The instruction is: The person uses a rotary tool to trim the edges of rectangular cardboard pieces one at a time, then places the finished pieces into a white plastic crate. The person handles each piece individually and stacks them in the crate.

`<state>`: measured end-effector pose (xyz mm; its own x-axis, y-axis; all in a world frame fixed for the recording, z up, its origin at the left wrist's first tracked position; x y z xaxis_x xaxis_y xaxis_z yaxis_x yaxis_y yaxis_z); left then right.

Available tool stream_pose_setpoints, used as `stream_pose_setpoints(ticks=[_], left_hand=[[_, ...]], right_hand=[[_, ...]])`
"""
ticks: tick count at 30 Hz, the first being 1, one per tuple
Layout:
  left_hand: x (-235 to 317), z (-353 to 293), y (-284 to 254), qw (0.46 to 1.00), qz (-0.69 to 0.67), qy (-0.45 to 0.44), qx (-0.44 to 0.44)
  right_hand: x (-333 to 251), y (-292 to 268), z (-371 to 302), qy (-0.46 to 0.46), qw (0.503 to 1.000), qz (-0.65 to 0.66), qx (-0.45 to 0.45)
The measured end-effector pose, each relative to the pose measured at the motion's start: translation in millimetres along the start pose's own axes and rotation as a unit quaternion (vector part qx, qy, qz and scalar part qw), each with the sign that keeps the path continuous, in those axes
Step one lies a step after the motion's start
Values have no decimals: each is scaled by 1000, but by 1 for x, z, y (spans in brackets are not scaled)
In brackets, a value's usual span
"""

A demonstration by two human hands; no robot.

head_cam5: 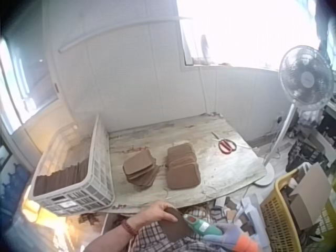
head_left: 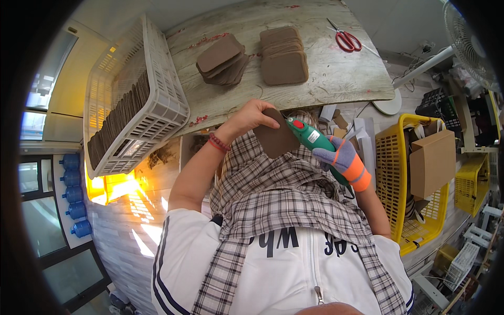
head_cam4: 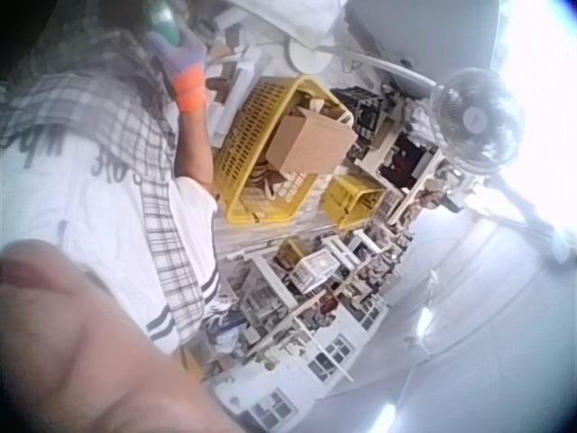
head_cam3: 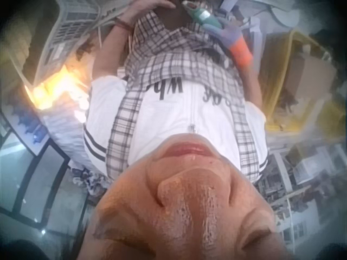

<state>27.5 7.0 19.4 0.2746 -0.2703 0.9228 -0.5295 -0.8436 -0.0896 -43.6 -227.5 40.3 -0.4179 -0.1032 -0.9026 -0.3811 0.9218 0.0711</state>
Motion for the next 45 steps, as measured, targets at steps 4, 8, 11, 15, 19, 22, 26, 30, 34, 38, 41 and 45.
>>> stream_pose_setpoints(ticks=[4, 8, 11, 15, 19, 22, 26, 30, 34, 38, 41, 45], left_hand=[[-1, 5, 4, 998, 49, -9, -33], [-11, 11, 4, 999, -19, -14, -33], [-27, 11, -16, 974, -199, 27, 103], [-35, -3, -24, 883, -384, 122, 243], [-51, 8, -17, 804, -502, 188, 257], [-52, 14, -10, 789, -525, 196, 252], [-50, 18, -6, 790, -524, 207, 242], [-49, 21, 0, 796, -516, 200, 246], [-47, 20, 3, 805, -501, 199, 247], [-43, 17, 4, 832, -463, 189, 239], [-29, 6, -7, 859, -402, 189, 256], [15, -24, -74, 824, -320, 267, 383]], right_hand=[[-4, 3, 5, 1, 1000, 10, -11], [-7, 5, 17, -33, 999, 40, 4], [7, -17, 28, -74, 992, 62, 85], [18, -26, 19, -31, 990, 45, 130], [15, -10, 11, -23, 990, 101, 96], [12, -7, 13, -30, 991, 87, 99], [9, -6, 12, -31, 991, 87, 100], [8, -6, 13, -33, 990, 94, 103], [10, -9, 14, -38, 990, 91, 98], [9, -9, 15, -36, 991, 87, 96], [7, -11, 17, -38, 989, 84, 114], [19, -25, 12, -53, 985, 99, 133]])
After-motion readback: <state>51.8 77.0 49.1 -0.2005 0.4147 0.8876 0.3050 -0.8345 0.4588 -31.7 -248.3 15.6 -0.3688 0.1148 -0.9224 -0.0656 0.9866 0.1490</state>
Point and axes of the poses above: each hand's wrist, its own z-axis towards the middle knuckle, its own y-axis out of the palm, x = y × z, the point moved 5 cm from there along z, towards the middle knuckle, and after that the axes turned 8 degrees about z, right-handed, at the moved point
